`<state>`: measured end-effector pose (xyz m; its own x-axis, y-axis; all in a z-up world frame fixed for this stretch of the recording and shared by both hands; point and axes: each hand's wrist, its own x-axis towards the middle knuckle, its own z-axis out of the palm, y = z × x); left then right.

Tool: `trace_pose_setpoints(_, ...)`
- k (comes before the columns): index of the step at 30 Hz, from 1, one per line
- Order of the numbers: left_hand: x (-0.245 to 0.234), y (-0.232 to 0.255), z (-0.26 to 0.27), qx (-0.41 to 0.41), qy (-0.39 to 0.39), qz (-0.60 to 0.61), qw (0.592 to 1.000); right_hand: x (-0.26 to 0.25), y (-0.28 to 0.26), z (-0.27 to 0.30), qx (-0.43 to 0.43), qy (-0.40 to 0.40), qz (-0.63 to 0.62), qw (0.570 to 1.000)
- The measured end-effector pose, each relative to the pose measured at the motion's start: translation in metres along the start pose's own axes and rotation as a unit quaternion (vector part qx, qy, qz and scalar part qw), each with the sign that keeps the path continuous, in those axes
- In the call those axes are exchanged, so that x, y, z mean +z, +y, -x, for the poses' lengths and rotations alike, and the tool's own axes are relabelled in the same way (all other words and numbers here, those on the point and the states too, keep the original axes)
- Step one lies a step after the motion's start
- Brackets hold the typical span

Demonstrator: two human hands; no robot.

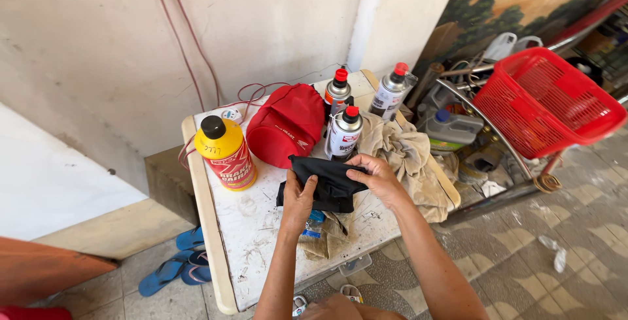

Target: The person unpacks a red bag on a white chest freezer, removing a blue packet and several spray cans. They wipe the cans with a cloth and then walk to a metal shelving unit to place the cans on a shelf.

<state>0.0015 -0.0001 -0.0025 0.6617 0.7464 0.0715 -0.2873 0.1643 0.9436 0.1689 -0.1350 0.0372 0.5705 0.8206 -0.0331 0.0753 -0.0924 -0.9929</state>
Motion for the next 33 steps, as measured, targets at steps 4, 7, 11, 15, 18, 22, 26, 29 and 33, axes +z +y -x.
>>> trace_pose_setpoints(4, -0.005, -0.002, 0.0, -0.011, -0.008, 0.047, 0.999, 0.002, 0.01, -0.009, -0.003, 0.019, 0.019, 1.0)
trace_pose_setpoints(7, -0.002, 0.01, 0.009, -0.048, 0.015, 0.068, 0.996, 0.007, -0.012, -0.005, 0.014, 0.007, -0.019, 1.0)
trace_pose_setpoints(11, 0.006, 0.028, 0.019, -0.085, 0.079, 0.13, 0.985, 0.001, -0.057, 0.014, 0.056, -0.08, -0.025, 0.995)
trace_pose_setpoints(15, 0.0, 0.036, 0.018, -0.074, 0.046, 0.227, 0.97, -0.002, -0.054, 0.015, -0.217, -0.157, 0.033, 0.963)
trace_pose_setpoints(18, -0.002, 0.041, 0.02, -0.125, 0.011, 0.207, 0.97, 0.002, -0.026, 0.002, -0.178, -0.064, 0.042, 0.981)
trace_pose_setpoints(22, -0.004, 0.047, 0.03, -0.104, 0.008, -0.136, 0.985, 0.001, -0.01, -0.005, -0.088, -0.031, -0.073, 0.993)
trace_pose_setpoints(26, -0.003, 0.044, 0.035, 0.102, 0.083, -0.367, 0.921, 0.002, -0.008, -0.005, -0.079, -0.058, -0.086, 0.992)
trace_pose_setpoints(29, -0.002, 0.036, 0.035, 0.095, 0.092, -0.253, 0.958, 0.007, -0.016, -0.006, -0.053, -0.102, -0.113, 0.987)
trace_pose_setpoints(33, -0.005, 0.021, 0.032, 0.031, 0.127, -0.153, 0.98, 0.009, -0.036, 0.002, -0.048, -0.171, -0.116, 0.977)
